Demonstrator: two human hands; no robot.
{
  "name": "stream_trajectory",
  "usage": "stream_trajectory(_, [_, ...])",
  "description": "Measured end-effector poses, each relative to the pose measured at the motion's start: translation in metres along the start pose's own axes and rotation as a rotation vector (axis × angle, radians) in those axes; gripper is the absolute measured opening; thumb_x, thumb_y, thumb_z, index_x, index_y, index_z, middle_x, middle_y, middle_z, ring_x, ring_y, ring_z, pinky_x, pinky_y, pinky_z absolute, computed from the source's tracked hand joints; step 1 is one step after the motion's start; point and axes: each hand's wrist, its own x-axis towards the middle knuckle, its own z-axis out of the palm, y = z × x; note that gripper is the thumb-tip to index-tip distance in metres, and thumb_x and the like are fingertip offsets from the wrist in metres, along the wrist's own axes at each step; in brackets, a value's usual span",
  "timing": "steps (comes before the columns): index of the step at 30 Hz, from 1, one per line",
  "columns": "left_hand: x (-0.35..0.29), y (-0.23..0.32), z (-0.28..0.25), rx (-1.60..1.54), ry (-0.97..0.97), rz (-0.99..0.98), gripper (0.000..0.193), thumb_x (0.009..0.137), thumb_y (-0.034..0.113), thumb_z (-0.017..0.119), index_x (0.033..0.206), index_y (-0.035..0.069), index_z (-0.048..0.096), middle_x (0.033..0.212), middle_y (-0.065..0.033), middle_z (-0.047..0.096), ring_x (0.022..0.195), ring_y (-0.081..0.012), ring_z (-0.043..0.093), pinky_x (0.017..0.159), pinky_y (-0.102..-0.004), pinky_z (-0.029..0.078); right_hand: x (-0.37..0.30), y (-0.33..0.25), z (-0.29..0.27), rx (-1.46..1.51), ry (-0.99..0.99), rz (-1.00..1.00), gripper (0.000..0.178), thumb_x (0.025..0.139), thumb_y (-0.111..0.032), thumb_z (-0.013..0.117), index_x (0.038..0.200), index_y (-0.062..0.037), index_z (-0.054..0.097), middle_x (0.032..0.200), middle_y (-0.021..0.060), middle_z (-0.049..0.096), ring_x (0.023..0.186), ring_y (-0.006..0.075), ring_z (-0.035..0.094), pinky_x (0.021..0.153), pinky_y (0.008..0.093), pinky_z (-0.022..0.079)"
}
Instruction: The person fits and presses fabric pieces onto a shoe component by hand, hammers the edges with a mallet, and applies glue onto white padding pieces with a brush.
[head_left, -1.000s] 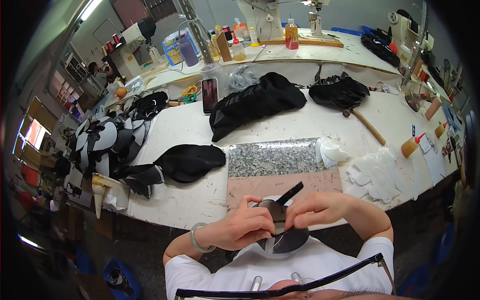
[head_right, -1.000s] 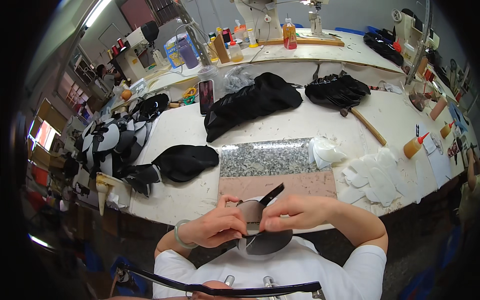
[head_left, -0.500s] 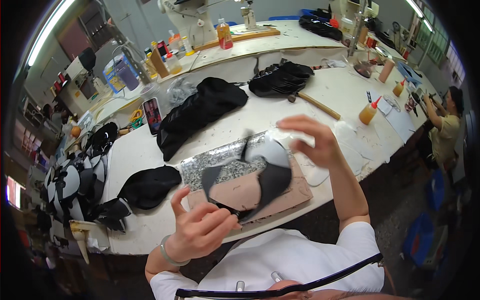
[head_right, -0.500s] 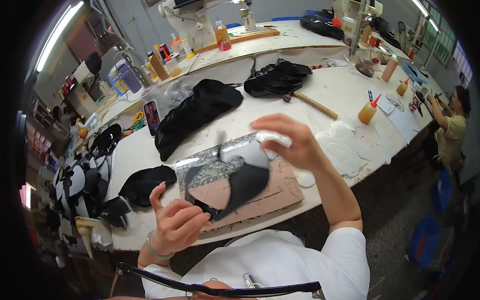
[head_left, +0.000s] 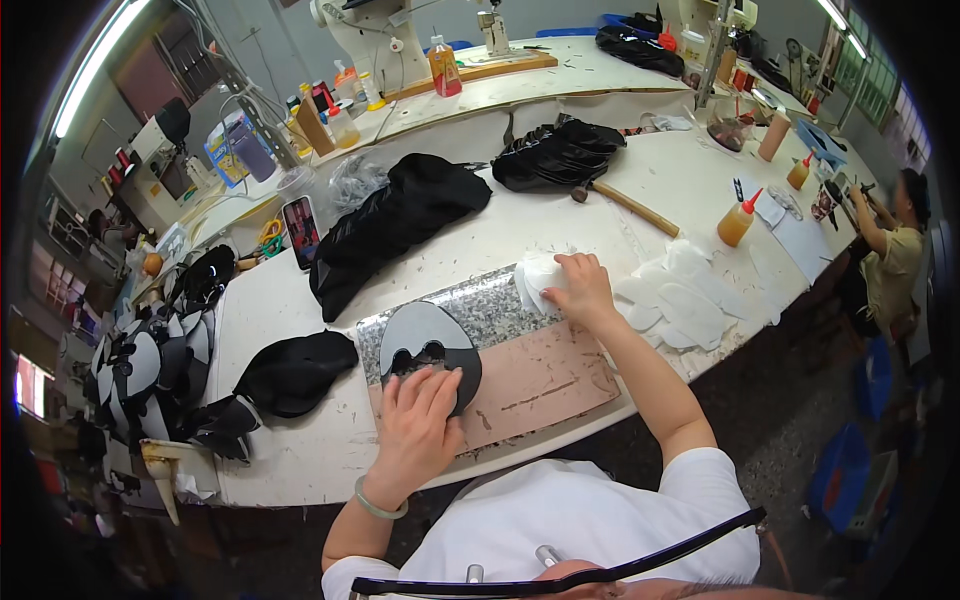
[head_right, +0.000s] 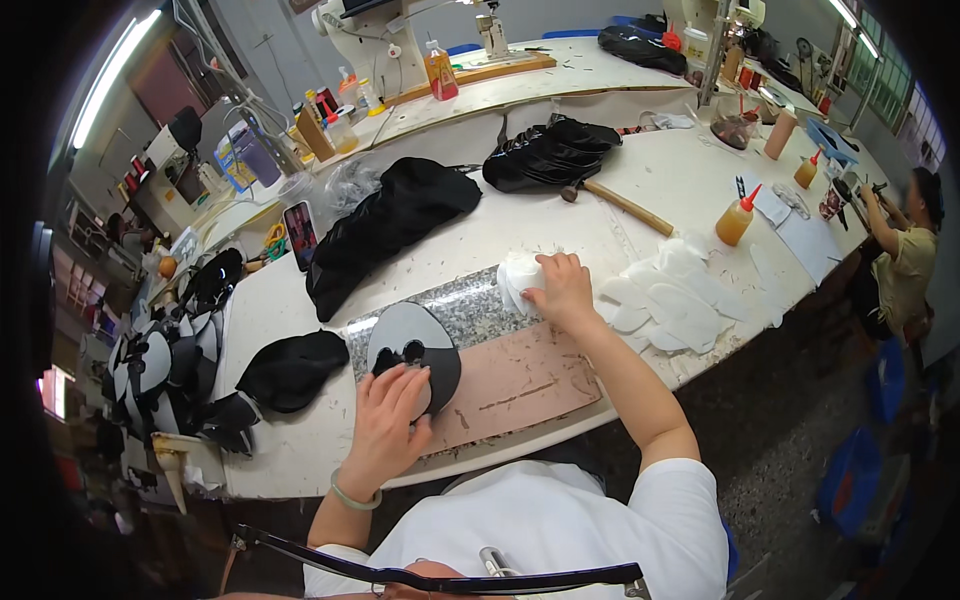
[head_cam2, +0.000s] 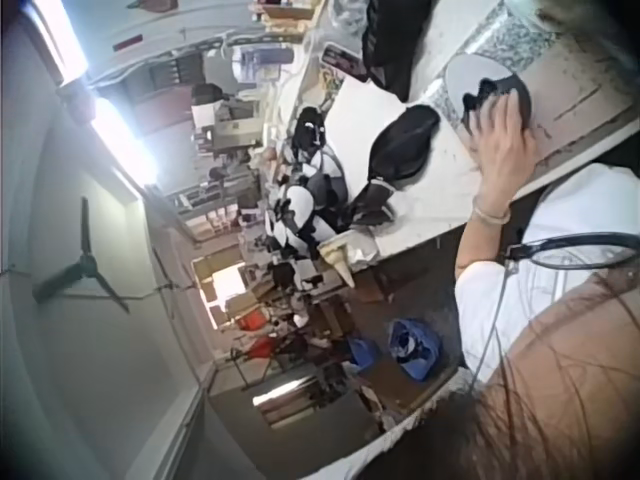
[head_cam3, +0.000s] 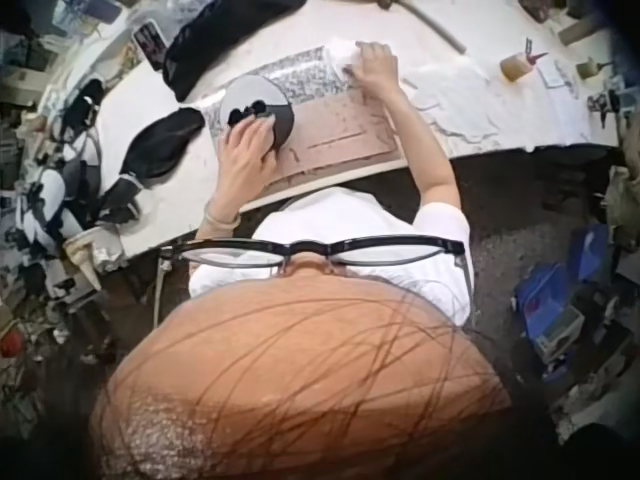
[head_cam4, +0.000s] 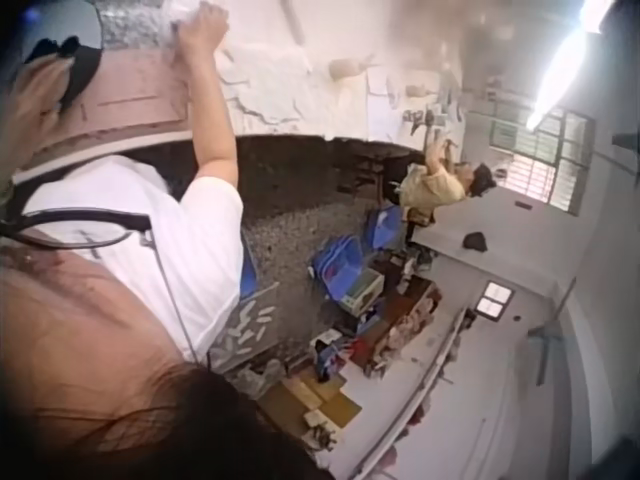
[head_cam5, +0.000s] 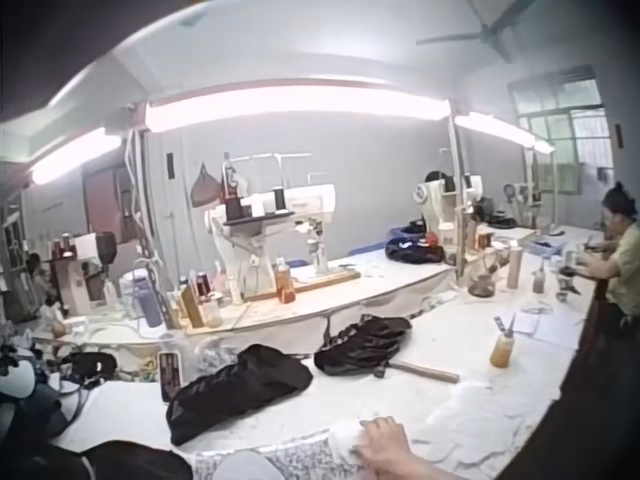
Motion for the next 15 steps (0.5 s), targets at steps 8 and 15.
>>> stream_trajectory(8, [0.035, 0.043, 0.07, -1.374, 0.434, -0.572, 0.06, 0.087, 0.009, 0.065, 0.136, -0.003, 0.034, 0.12, -0.0124, 0.055, 0.115, -0.0227, 0.051, 0.096, -0.0375, 0.044, -0.014, -0.042, -0.065, 0.935, -0.139, 0.244, 0.035, 0.074, -0.007, 0.076, 0.104, -0.0003, 0.062, 0.082, 0.0011, 0.06, 0.071, 0.009, 0.053, 0.064, 0.0236, 0.046])
stream_trajectory(15, [0.055, 0.044, 0.089, -2.039, 0.102, -0.762, 0.029, 0.094, 0.007, 0.052, 0.12, -0.006, 0.051, 0.113, -0.0126, 0.062, 0.098, -0.0214, 0.065, 0.085, -0.0323, 0.057, -0.046, -0.068, -0.124, 0.559, 0.008, -0.123, 0.041, 0.069, -0.012, 0.08, 0.104, -0.0025, 0.062, 0.091, 0.0079, 0.061, 0.076, 0.0163, 0.056, 0.068, 0.0286, 0.046])
